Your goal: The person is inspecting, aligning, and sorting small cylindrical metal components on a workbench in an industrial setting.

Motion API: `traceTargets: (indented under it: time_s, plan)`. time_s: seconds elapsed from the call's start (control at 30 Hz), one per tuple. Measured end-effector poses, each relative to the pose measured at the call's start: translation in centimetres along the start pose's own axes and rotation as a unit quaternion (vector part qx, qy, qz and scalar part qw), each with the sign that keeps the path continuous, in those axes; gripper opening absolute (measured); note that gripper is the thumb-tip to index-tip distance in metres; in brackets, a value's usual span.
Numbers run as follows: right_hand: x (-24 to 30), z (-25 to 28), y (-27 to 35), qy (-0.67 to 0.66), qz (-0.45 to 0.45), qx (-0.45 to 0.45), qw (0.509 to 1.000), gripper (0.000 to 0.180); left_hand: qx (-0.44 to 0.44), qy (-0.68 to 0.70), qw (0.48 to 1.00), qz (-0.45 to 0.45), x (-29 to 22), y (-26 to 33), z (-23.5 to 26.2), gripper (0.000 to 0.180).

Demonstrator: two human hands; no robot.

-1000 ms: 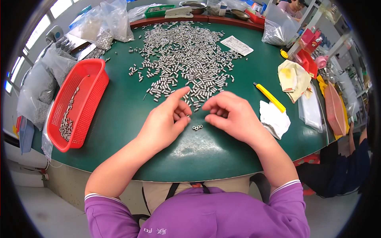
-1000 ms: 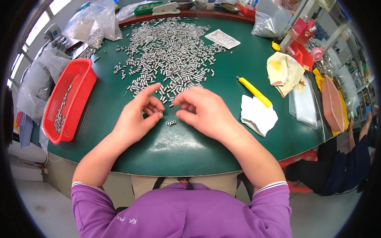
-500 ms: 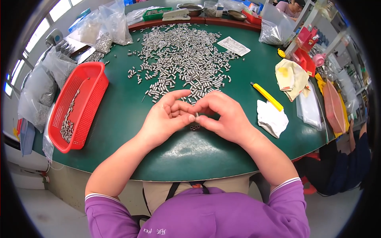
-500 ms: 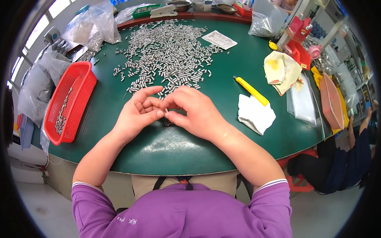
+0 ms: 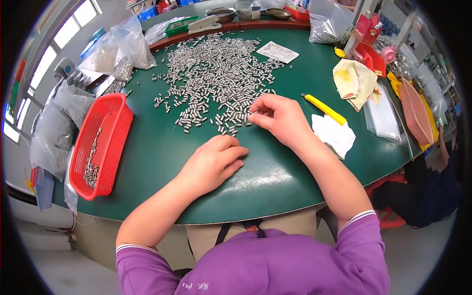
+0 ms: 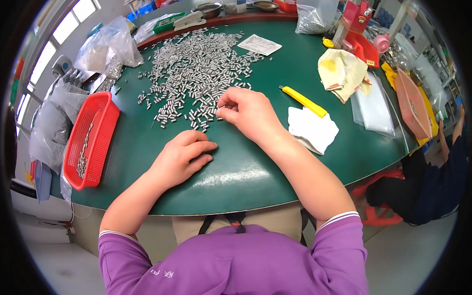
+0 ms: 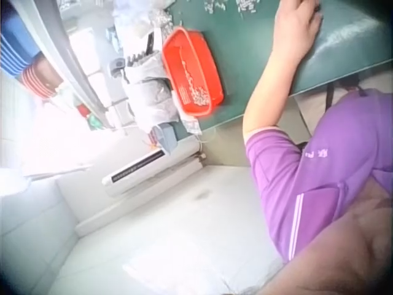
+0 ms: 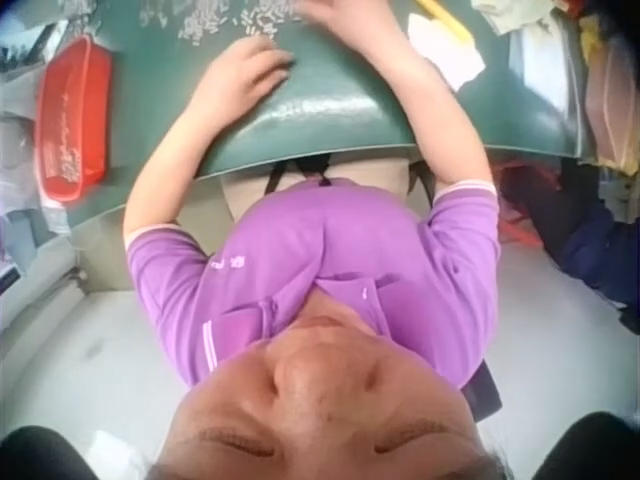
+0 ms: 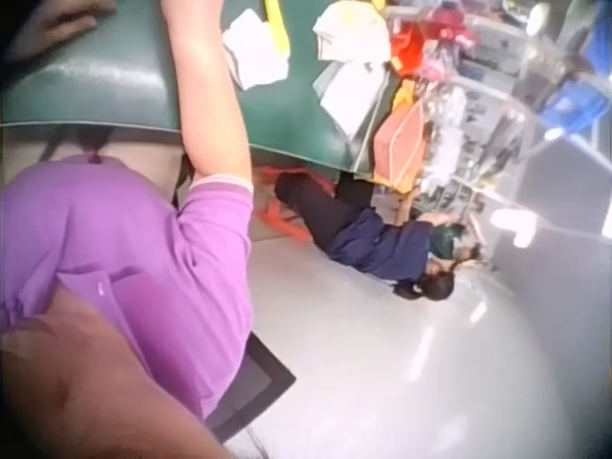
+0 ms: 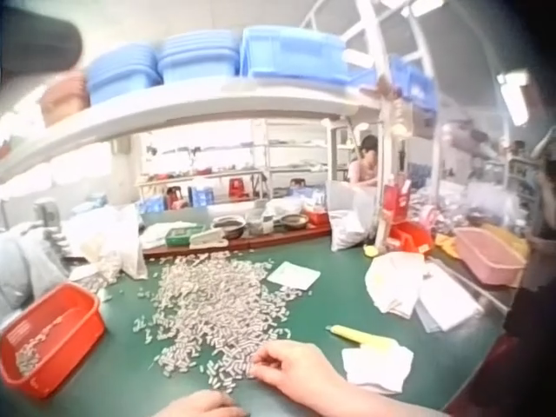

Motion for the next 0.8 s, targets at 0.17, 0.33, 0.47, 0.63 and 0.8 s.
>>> traceTargets:
  time_s: [0.17, 0.33, 0.47, 0.63, 0.8]
  plan:
    - [-0.2, 0.6, -0.1, 0.018, 0.005, -0.004, 1.000, 0.017, -0.003, -0.024, 1.000, -0.003, -0.4, 0.1, 0.0, 0.019]
    - [-0.9, 2.7, -0.4, 0.022, 0.029, -0.061, 0.998, 0.016, -0.074, 0.157, 0.973, 0.153, 3.9, 0.8, 0.9, 0.013]
    - [-1.1, 3.6, -0.5, 0.038, 0.032, -0.086, 0.995, 0.016, -0.159, 0.526, 0.786, 0.282, 9.2, 3.0, -0.3, 0.014]
    - [-1.4, 4.6, -0.7, 0.082, 0.041, -0.103, 0.990, 0.017, -0.175, 0.685, 0.652, 0.272, 10.7, 3.1, -1.5, 0.020]
    - [-2.9, 5.8, -1.1, 0.148, -0.007, -0.102, 0.984, 0.016, -0.161, 0.746, 0.583, 0.279, 10.2, 2.7, -2.4, 0.020]
Point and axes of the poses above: each hand's wrist, its own y-axis away from the middle knuckle, its own z-axis out of the back of the hand, x = y × z, the point moved 10 cm from there along -y, towards the middle knuckle, and after that the axes turned 6 degrees about x, right-handed, at the moved point
